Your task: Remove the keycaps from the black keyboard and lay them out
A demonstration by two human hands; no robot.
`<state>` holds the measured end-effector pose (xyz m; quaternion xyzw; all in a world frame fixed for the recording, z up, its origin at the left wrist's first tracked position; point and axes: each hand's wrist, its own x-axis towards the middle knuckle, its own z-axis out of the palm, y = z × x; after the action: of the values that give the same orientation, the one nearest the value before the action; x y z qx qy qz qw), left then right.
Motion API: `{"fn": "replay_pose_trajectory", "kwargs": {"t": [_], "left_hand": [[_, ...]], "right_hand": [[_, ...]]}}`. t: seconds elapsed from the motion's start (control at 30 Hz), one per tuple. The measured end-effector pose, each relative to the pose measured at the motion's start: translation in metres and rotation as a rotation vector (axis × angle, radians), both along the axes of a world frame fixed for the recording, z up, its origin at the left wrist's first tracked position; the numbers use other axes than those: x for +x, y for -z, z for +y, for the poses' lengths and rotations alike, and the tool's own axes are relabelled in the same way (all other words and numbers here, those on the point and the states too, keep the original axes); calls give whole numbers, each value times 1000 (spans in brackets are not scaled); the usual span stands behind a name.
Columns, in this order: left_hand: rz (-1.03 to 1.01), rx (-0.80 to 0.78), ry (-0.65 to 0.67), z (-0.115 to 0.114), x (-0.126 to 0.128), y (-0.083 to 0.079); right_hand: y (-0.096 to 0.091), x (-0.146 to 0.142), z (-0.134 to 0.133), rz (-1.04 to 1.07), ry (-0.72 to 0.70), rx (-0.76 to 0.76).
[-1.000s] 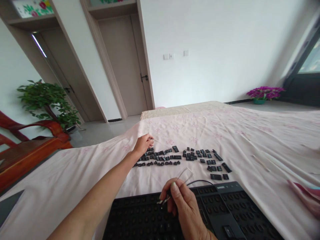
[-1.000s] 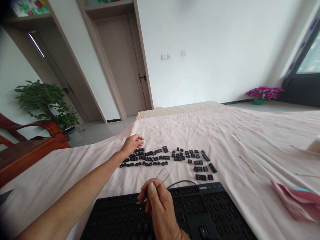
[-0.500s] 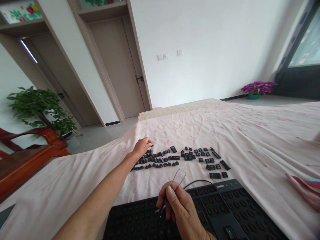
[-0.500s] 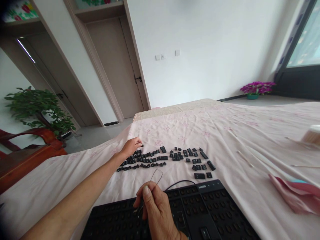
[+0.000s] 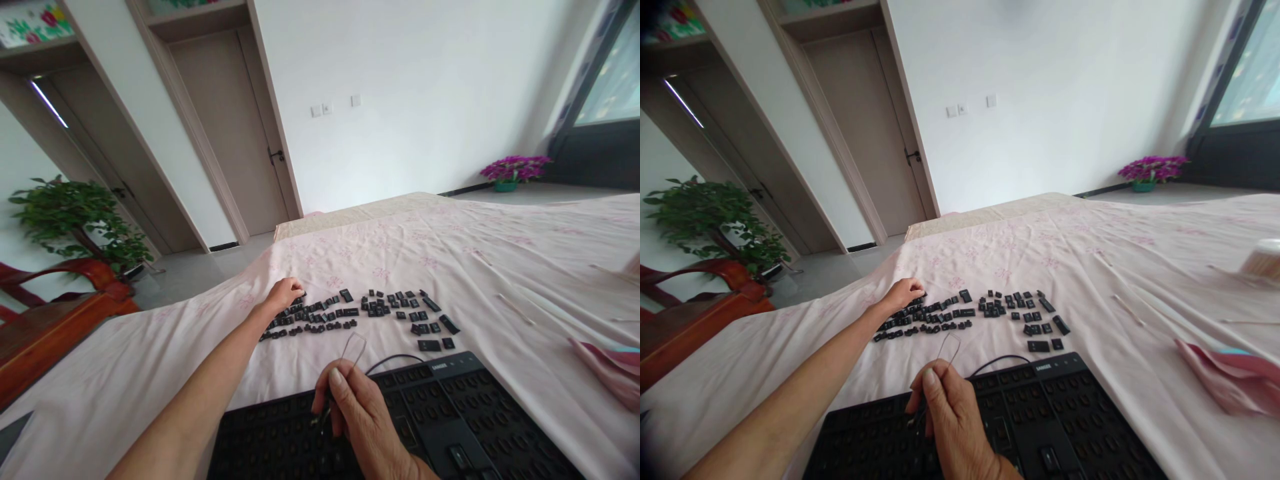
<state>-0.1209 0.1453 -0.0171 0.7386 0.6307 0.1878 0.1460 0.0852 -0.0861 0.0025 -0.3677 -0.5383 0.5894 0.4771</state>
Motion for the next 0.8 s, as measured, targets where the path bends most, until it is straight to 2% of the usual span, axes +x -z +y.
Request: {"fn": "replay_pose_trajectory", "kwargs": {"t": [0.37,0.8], "left_hand": [[61,-19,44,4,-4,4],[47,-93,148,10,-8,-3]], "right_hand": [[1,0,-1,-4,1,6],[2,-1,0,-11,8,4]]}}
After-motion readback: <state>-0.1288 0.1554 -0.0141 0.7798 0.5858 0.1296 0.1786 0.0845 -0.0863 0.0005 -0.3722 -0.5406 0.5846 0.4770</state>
